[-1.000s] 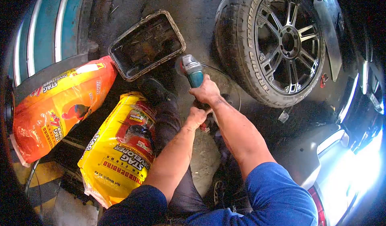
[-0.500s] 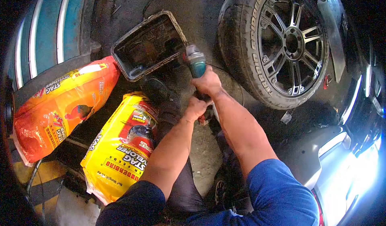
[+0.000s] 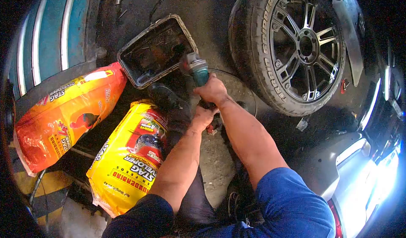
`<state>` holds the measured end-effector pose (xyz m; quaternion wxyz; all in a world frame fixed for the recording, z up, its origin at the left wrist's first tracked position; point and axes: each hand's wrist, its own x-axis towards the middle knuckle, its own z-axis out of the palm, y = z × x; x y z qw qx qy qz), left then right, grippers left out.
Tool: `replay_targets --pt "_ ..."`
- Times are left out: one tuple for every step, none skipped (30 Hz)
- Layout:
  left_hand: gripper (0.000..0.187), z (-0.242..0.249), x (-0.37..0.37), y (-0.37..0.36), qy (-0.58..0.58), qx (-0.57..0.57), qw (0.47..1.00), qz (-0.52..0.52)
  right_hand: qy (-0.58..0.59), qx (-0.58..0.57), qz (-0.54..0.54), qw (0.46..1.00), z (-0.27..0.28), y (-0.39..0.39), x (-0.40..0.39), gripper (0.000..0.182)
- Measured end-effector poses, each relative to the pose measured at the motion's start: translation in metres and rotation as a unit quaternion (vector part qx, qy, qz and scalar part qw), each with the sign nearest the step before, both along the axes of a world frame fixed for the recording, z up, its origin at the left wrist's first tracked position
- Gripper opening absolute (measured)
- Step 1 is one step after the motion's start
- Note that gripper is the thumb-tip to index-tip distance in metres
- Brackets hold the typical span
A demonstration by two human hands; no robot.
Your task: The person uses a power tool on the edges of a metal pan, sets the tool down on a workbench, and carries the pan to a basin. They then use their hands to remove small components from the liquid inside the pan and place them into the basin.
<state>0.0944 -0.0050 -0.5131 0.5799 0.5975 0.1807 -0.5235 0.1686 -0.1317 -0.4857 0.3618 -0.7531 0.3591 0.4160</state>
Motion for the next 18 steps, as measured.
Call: replay_targets --pt "0.07 0.0 -0.002 -0.006 0.01 -0.006 1.0 0.013 -0.001 -0.01 -0.002 1.0 0.0 -0.004 -0.003 0.087" --pt "0.071 0.001 -0.003 -0.01 0.001 -0.01 1.0 0.009 -0.002 -0.019 -0.003 1.0 0.0 -0.007 -0.006 0.087" --pt "0.071 0.002 -0.005 -0.013 -0.007 -0.013 1.0 0.006 -0.003 -0.028 -0.005 1.0 0.001 -0.009 -0.007 0.087" --pt "0.072 0.002 -0.005 -0.015 -0.015 -0.015 1.0 0.001 -0.001 -0.027 -0.004 1.0 0.001 -0.011 -0.007 0.087" --pt "0.072 0.001 -0.005 -0.018 -0.013 -0.024 1.0 0.008 0.001 -0.027 -0.004 1.0 0.001 -0.013 -0.008 0.087" --pt "0.073 -0.002 -0.004 -0.019 -0.01 -0.032 0.999 0.014 0.003 -0.025 -0.003 1.0 0.003 -0.013 -0.005 0.086" --pt "0.073 -0.005 -0.004 -0.019 -0.008 -0.039 0.999 0.021 0.008 -0.029 -0.005 1.0 0.004 -0.013 -0.001 0.086" --pt "0.074 -0.009 -0.003 -0.018 -0.005 -0.046 0.999 0.026 0.014 -0.033 -0.008 0.999 0.004 -0.014 0.004 0.085" --pt "0.073 -0.009 0.002 -0.018 -0.031 -0.047 0.998 0.022 0.02 -0.036 -0.01 0.999 0.004 -0.015 0.01 0.084" --pt "0.071 -0.012 0.011 -0.019 -0.057 -0.049 0.997 0.017 0.011 -0.039 -0.01 0.999 0.001 -0.016 0.015 0.084" --pt "0.07 -0.015 0.019 -0.021 -0.083 -0.051 0.995 0.013 0.002 -0.043 -0.01 0.999 -0.001 -0.018 0.023 0.083" --pt "0.068 -0.016 0.029 -0.023 -0.088 -0.043 0.995 -0.005 -0.006 -0.047 -0.009 0.999 -0.004 -0.02 0.03 0.083" --pt "0.065 -0.015 0.042 -0.026 -0.092 -0.036 0.995 -0.023 -0.014 -0.04 -0.015 0.999 -0.004 -0.024 0.038 0.084" --pt "0.063 -0.013 0.055 -0.028 -0.096 -0.029 0.994 -0.04 -0.031 -0.046 -0.013 0.998 -0.008 -0.026 0.045 0.084" --pt "0.057 -0.007 0.068 -0.029 -0.096 -0.006 0.993 -0.067 -0.048 -0.053 -0.012 0.997 -0.014 -0.03 0.051 0.085" --pt "0.056 -0.009 0.078 -0.031 -0.11 -0.011 0.992 -0.068 -0.065 -0.059 -0.01 0.996 -0.019 -0.032 0.059 0.085" --pt "0.055 -0.011 0.088 -0.033 -0.126 -0.015 0.99 -0.068 -0.077 -0.061 -0.019 0.995 -0.025 -0.035 0.069 0.085" --pt "0.054 -0.014 0.1 -0.035 -0.141 -0.018 0.988 -0.068 -0.076 -0.055 -0.023 0.995 -0.026 -0.037 0.081 0.084"
